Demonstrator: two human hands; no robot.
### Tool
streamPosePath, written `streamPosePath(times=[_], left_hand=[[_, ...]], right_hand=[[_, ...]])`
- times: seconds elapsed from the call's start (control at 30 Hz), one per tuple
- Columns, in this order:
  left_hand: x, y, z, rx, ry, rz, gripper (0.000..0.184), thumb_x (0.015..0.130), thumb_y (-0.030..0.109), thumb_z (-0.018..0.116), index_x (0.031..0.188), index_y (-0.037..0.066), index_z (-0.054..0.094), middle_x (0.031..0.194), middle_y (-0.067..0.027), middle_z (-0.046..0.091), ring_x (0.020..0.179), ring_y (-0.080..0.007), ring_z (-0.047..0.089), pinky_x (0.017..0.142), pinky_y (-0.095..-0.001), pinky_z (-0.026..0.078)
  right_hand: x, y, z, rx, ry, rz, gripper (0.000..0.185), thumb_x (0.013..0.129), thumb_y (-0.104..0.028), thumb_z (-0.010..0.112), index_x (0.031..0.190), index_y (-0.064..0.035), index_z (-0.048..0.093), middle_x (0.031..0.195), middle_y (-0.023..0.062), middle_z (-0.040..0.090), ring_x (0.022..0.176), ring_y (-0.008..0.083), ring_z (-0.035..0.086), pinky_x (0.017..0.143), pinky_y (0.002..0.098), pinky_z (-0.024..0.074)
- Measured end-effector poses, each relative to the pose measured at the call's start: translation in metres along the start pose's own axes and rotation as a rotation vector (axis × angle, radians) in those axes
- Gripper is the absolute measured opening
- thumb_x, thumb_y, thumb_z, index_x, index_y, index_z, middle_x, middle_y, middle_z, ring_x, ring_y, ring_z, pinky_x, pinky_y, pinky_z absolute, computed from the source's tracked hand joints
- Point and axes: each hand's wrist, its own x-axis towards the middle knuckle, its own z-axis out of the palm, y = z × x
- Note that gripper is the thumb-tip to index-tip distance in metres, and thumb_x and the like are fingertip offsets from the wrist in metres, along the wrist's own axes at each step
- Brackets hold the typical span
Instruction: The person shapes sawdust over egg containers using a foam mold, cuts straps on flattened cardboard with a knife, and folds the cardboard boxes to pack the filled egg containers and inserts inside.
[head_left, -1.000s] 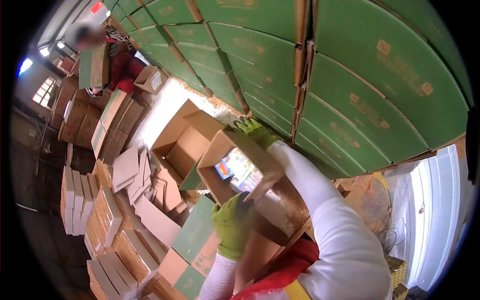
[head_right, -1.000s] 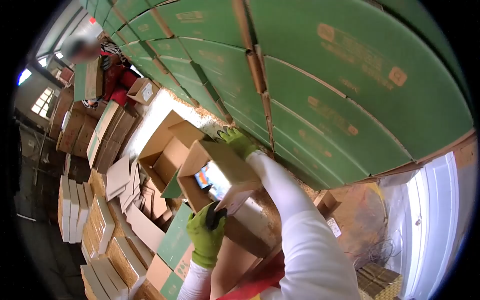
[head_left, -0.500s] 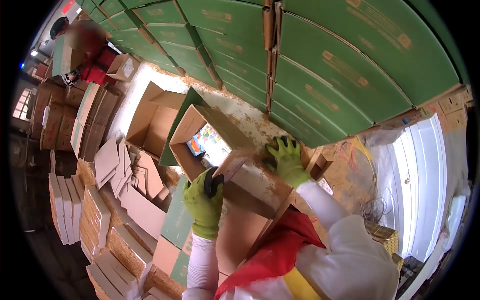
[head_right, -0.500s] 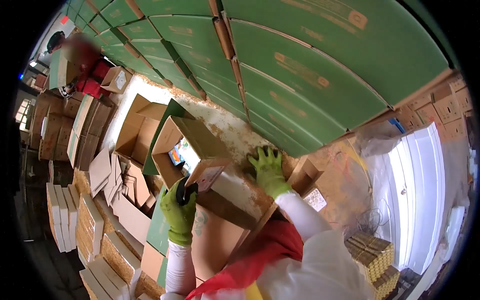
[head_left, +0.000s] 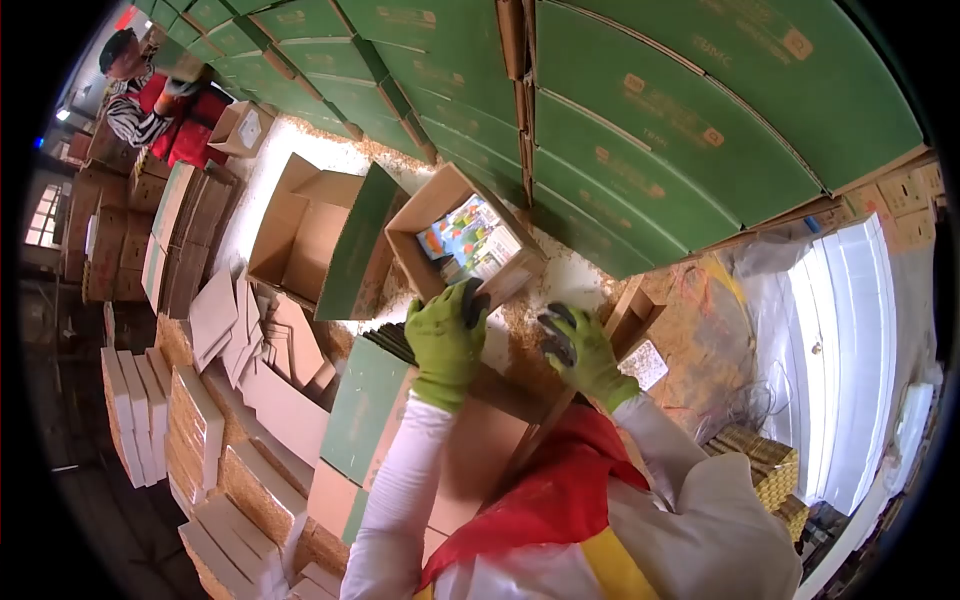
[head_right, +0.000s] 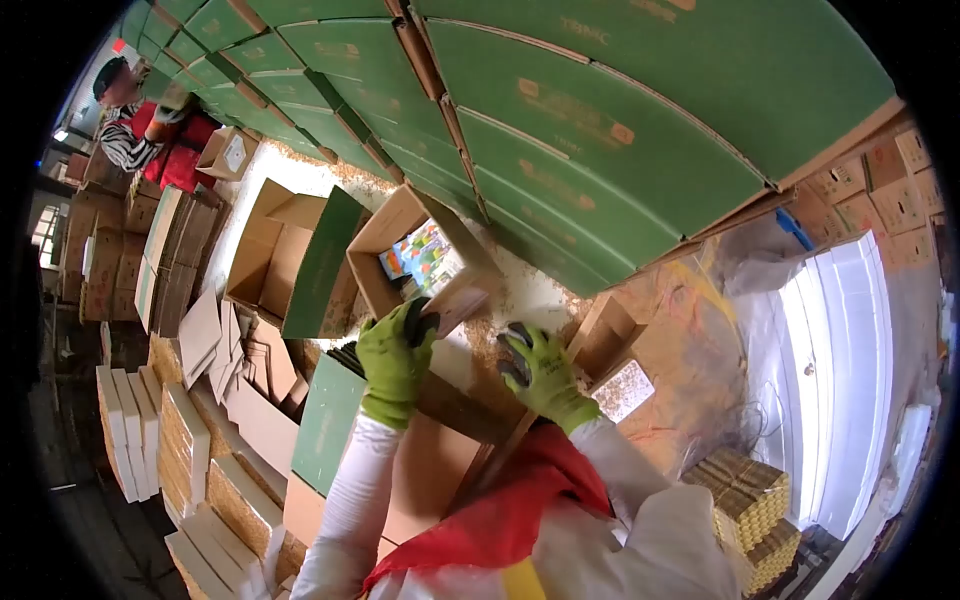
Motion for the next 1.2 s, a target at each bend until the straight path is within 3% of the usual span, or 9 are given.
streamPosePath(times=[0.2, 0.3, 0.37, 0.43, 0.53, 0.63, 0.8, 0.9, 1.2], left_hand=[[0.011, -0.020, 0.045, 0.221, 0.012, 0.098, 0.018, 0.082, 0.026, 0.066, 0.097, 0.016, 0.066, 0.080, -0.0045, 0.068, 0.072, -0.0279, 0.065, 0.074, -0.0495, 0.046], [0.014, -0.026, 0.048, 0.227, -0.098, 0.124, 0.015, 0.082, 0.026, 0.067, 0.095, 0.017, 0.068, 0.082, -0.0042, 0.069, 0.072, -0.0281, 0.065, 0.071, -0.0445, 0.048], [0.004, -0.029, 0.044, 0.043, -0.076, 0.137, 0.016, 0.081, 0.026, 0.068, 0.095, 0.017, 0.069, 0.084, -0.0043, 0.070, 0.073, -0.0289, 0.066, 0.068, -0.0414, 0.049], [0.004, -0.016, 0.018, -0.339, -0.137, 0.036, 0.034, 0.078, 0.014, 0.072, 0.112, 0.008, 0.068, 0.095, -0.0116, 0.071, 0.082, -0.0230, 0.070, 0.071, -0.0336, 0.054], [-0.018, -0.018, -0.030, -0.806, -0.198, -0.313, 0.044, 0.075, 0.001, 0.069, 0.118, 0.005, 0.064, 0.103, -0.0131, 0.070, 0.089, -0.0171, 0.069, 0.080, -0.0304, 0.054], [-0.063, -0.039, -0.088, -0.824, -0.020, -0.310, 0.040, 0.079, -0.006, 0.061, 0.119, -0.004, 0.061, 0.113, -0.0100, 0.066, 0.100, -0.0143, 0.062, 0.088, -0.0261, 0.049], [-0.202, -0.074, -0.179, -0.494, 0.411, -0.657, 0.033, 0.090, -0.005, 0.050, 0.121, -0.007, 0.059, 0.118, -0.0137, 0.064, 0.108, -0.0197, 0.061, 0.096, -0.0312, 0.046], [-0.314, -0.088, -0.199, -0.507, 0.738, -0.780, 0.030, 0.091, 0.002, 0.056, 0.119, -0.008, 0.059, 0.115, -0.0133, 0.066, 0.107, -0.0201, 0.061, 0.096, -0.0314, 0.045], [-0.511, -0.034, -0.150, -0.491, 0.890, -1.263, 0.039, 0.096, 0.009, 0.053, 0.133, -0.001, 0.050, 0.129, -0.0103, 0.057, 0.113, -0.0192, 0.057, 0.097, -0.0319, 0.045]], right_hand=[[0.056, -0.001, 0.027, -0.373, 0.071, -0.325, 0.048, 0.090, -0.030, 0.055, 0.134, -0.0115, 0.051, 0.135, 0.0134, 0.050, 0.130, 0.0343, 0.041, 0.110, 0.0450, 0.0314], [0.032, 0.001, 0.024, 0.089, -0.421, -0.368, 0.047, 0.082, -0.012, 0.063, 0.128, -0.0118, 0.056, 0.134, 0.0117, 0.052, 0.125, 0.0312, 0.047, 0.108, 0.0432, 0.0362], [0.015, 0.010, 0.018, 0.178, -0.020, -0.336, 0.046, 0.078, -0.003, 0.064, 0.123, -0.0079, 0.058, 0.132, 0.0113, 0.053, 0.118, 0.0296, 0.053, 0.105, 0.0412, 0.0392], [0.012, 0.015, 0.019, 0.658, 0.217, 0.174, 0.044, 0.079, -0.003, 0.063, 0.123, -0.0027, 0.055, 0.124, 0.0153, 0.053, 0.117, 0.0313, 0.051, 0.104, 0.0416, 0.0393], [-0.002, -0.006, 0.021, -0.021, 0.208, 0.048, 0.053, 0.077, -0.004, 0.065, 0.129, -0.0040, 0.052, 0.127, 0.0173, 0.051, 0.119, 0.0360, 0.046, 0.104, 0.0414, 0.0377], [-0.032, -0.015, 0.050, 0.029, -0.015, -0.008, 0.058, 0.074, -0.002, 0.066, 0.130, -0.0051, 0.052, 0.131, 0.0171, 0.047, 0.123, 0.0354, 0.044, 0.106, 0.0421, 0.0359], [-0.014, -0.013, 0.036, 0.574, 0.308, 0.063, 0.039, 0.085, 0.004, 0.055, 0.124, -0.0021, 0.055, 0.117, 0.0128, 0.060, 0.105, 0.0226, 0.059, 0.091, 0.0310, 0.0482], [-0.005, -0.004, 0.008, 0.269, 0.249, -0.064, 0.029, 0.087, 0.004, 0.056, 0.115, -0.0010, 0.059, 0.115, 0.0090, 0.061, 0.105, 0.0178, 0.058, 0.089, 0.0292, 0.0481], [-0.012, 0.007, 0.042, 0.264, -0.076, -0.151, 0.034, 0.088, 0.004, 0.050, 0.121, 0.0017, 0.057, 0.118, 0.0106, 0.061, 0.110, 0.0226, 0.057, 0.099, 0.0340, 0.0437]])
